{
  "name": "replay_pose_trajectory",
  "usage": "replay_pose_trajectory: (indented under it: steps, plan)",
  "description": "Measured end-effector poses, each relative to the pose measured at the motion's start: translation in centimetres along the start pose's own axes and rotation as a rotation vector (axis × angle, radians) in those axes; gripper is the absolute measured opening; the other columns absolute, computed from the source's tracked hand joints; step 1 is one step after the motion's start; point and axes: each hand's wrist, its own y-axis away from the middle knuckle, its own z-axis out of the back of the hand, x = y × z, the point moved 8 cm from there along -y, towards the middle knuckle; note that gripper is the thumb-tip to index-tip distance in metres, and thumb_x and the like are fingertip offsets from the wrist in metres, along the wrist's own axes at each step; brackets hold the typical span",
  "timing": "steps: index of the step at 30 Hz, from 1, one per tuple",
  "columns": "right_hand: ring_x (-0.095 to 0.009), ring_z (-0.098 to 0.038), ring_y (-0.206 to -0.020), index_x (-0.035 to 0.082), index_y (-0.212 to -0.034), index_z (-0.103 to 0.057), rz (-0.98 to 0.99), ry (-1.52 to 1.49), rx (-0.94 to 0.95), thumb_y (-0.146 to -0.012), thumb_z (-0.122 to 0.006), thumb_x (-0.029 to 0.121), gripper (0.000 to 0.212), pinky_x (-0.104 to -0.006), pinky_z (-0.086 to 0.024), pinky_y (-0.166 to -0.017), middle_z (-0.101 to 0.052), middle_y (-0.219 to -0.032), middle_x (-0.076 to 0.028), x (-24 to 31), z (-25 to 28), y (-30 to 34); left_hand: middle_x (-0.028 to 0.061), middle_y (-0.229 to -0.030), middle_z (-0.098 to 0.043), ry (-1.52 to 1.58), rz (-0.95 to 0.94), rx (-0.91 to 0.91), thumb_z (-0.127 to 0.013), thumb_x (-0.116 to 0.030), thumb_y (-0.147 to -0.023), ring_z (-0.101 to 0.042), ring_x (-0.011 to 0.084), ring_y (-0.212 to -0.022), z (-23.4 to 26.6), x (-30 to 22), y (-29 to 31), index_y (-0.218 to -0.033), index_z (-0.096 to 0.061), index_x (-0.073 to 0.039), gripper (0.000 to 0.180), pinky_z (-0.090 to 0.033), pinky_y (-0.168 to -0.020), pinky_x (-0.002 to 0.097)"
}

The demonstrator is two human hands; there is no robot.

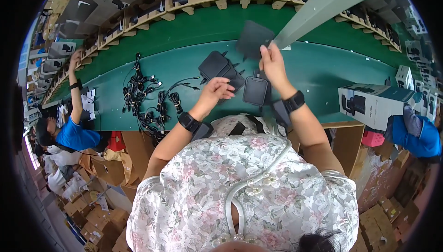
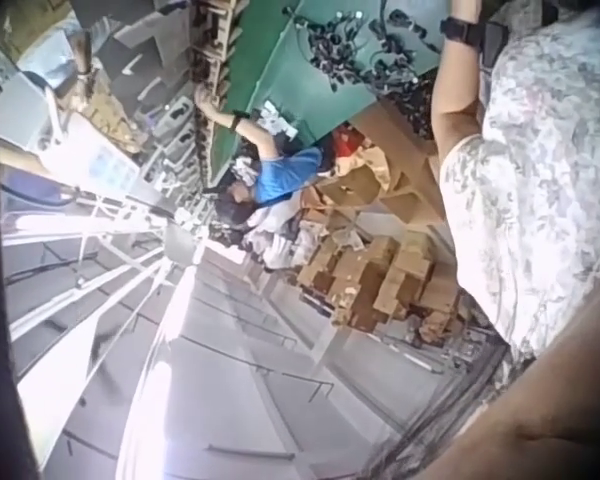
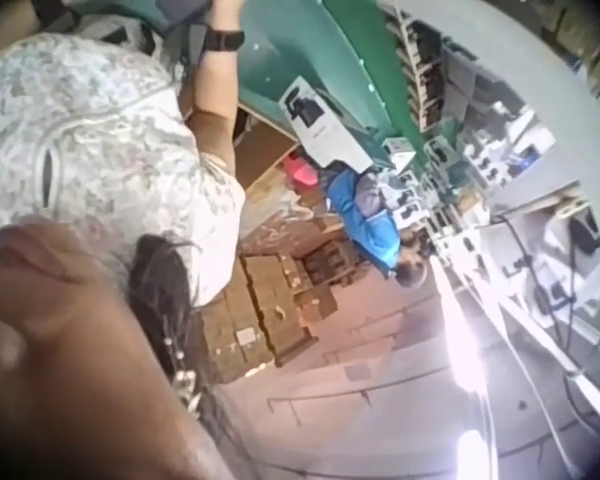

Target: The person assembles electronic components by hand, picking up a cable and a square pad, fitting the cable into the pad, and then placing the assembled unit into a cardboard tray.

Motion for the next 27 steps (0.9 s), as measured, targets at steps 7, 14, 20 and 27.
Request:
replay_pose_trajectory:
  steps: [7,14,20,27]
  plan:
    - [-0.007,-0.039,-0.045,0.007,-0.077,-0.037,0.298,-0.093,-0.353,-0.092,-0.044,0.019,0.020,-0.0221,-0.032,-0.042,-0.036,-0.062,0.001,4.1,2.2,-10.6,0.0094,-0.093,-0.060,0.006,0.098,-0.169,-0.042,-0.010,-0.092,-0.060,0.0156,-0.077,2.1,2.0,2.2,-0.107,-0.048,-0.002,0.017,-0.047,-0.070,0.0252]
    - [-0.030,-0.053,-0.084,-0.005,-0.110,-0.045,0.561,0.289,-1.020,-0.088,-0.047,0.018,0.032,-0.0353,-0.042,-0.077,-0.055,-0.093,-0.018,8.6,11.7,-17.6,0.0086,-0.091,-0.060,0.059,0.088,-0.274,-0.043,-0.012,-0.092,-0.059,0.0144,-0.076,2.6,1.6,3.8,-0.106,-0.049,-0.002,0.018,-0.047,-0.068,0.0243]
    - [-0.039,-0.052,-0.098,-0.004,-0.115,-0.046,0.248,0.670,-0.740,-0.086,-0.045,0.023,0.039,-0.0411,-0.041,-0.084,-0.056,-0.106,-0.025,5.9,13.2,-24.2,0.0084,-0.091,-0.060,0.087,0.118,-0.347,-0.044,-0.014,-0.092,-0.059,0.0141,-0.075,4.1,2.5,6.4,-0.106,-0.049,-0.001,0.019,-0.046,-0.067,0.0240]
    - [-0.037,-0.054,-0.096,0.008,-0.117,-0.050,0.107,1.345,-0.425,-0.085,-0.043,0.035,0.042,-0.0429,-0.043,-0.083,-0.056,-0.105,-0.025,4.1,15.3,-29.7,0.0084,-0.089,-0.060,0.086,0.103,-0.415,-0.042,-0.017,-0.093,-0.058,0.0126,-0.072,5.5,2.6,7.8,-0.105,-0.049,-0.001,0.021,-0.046,-0.065,0.0230]
